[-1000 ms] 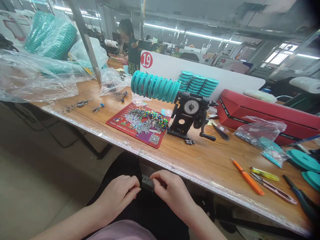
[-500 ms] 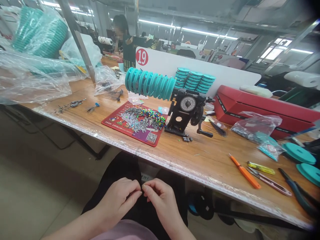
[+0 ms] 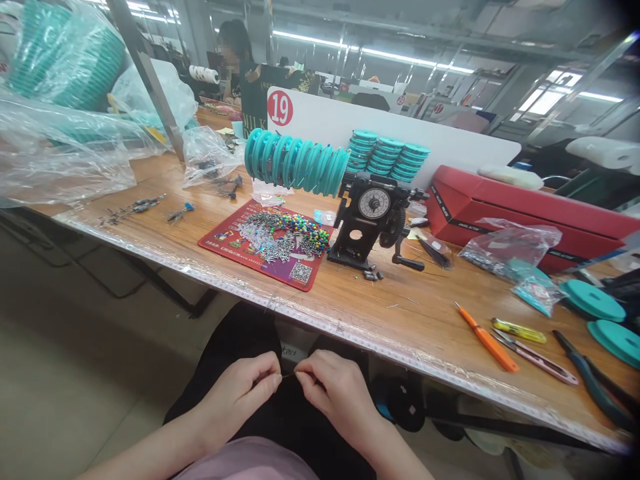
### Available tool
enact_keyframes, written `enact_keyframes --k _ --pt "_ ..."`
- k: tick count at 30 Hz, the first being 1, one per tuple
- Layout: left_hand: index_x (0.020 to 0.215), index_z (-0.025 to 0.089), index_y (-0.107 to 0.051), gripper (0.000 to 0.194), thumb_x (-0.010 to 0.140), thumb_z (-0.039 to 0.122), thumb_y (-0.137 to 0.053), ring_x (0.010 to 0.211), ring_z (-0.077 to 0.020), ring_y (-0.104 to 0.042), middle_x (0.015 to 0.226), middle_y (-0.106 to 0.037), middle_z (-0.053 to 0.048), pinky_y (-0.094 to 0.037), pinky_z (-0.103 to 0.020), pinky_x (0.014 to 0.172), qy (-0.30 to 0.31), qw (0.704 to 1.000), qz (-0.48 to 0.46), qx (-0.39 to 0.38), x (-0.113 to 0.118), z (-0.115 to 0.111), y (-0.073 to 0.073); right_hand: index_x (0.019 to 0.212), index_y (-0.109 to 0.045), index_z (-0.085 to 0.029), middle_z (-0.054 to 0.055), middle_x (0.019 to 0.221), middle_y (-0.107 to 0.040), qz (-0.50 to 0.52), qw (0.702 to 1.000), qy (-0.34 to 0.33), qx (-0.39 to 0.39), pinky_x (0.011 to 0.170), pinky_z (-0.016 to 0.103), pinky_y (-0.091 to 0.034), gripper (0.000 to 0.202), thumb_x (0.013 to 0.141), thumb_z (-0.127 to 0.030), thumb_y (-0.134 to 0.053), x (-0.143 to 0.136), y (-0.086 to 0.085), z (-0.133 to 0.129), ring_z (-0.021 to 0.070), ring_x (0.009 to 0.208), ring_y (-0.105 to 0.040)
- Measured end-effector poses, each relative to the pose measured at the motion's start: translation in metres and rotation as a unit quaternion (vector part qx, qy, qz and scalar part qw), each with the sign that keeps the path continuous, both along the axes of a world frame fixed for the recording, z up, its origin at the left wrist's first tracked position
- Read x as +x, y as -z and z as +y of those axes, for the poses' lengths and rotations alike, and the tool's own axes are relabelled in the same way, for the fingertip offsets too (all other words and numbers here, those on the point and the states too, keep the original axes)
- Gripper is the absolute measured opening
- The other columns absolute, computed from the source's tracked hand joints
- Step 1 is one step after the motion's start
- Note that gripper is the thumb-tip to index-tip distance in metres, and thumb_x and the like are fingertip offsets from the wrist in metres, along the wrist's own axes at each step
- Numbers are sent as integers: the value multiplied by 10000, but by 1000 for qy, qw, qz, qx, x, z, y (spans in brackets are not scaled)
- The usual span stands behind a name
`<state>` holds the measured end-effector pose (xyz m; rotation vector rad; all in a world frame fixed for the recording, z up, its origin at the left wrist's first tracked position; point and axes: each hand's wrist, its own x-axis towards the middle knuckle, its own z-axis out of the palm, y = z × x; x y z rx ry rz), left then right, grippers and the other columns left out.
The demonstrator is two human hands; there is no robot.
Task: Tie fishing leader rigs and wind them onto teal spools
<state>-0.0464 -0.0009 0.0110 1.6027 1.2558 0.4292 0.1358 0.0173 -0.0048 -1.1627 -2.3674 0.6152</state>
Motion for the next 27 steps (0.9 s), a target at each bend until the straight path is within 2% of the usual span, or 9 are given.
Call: enact_keyframes --k 4,8,14,20,23,27 --pt "579 197 -313 223 799 223 -336 543 -106 -305 565 -297 58 -254 -218 506 0 1000 14 18 3 -1 4 659 -577 -173 -2 553 -524 -58 988 -52 132 479 238 -301 204 744 -97 -408 1 3 2 115 525 -450" --pt "577 196 -312 215 792 204 -328 550 -107 -315 572 -310 54 -253 -219 514 3 1000 19 25 5 -1 6 643 -565 -174 -5 531 -505 -79 979 -47 180 461 243 -287 227 727 -74 -380 1 6 5 114 497 -433" --pt "572 193 -320 215 786 197 -337 543 -104 -310 568 -309 57 -247 -218 512 -6 1000 -5 30 6 -3 13 683 -562 -168 -2 579 -564 -31 992 -14 118 495 220 -337 215 700 -58 -378 1 11 4 111 537 -504" --pt "573 189 -353 207 780 186 -353 530 -100 -323 550 -312 63 -248 -211 498 -21 1000 -19 6 7 -3 21 691 -576 -167 5 595 -584 -37 998 -12 53 505 217 -351 224 691 -60 -380 3 10 1 119 551 -527" --pt "582 187 -373 211 791 213 -365 525 -98 -349 545 -335 66 -268 -205 499 -9 1000 -25 -4 6 2 19 684 -587 -169 3 598 -589 -49 998 -19 42 510 213 -354 224 684 -61 -390 4 1 2 118 552 -530" --pt "640 181 -444 210 817 268 -370 538 -103 -434 541 -441 62 -320 -202 528 32 999 -27 -12 1 9 5 660 -603 -173 -3 563 -581 -75 994 -33 66 482 210 -335 230 661 -54 -407 4 -22 9 113 514 -520"
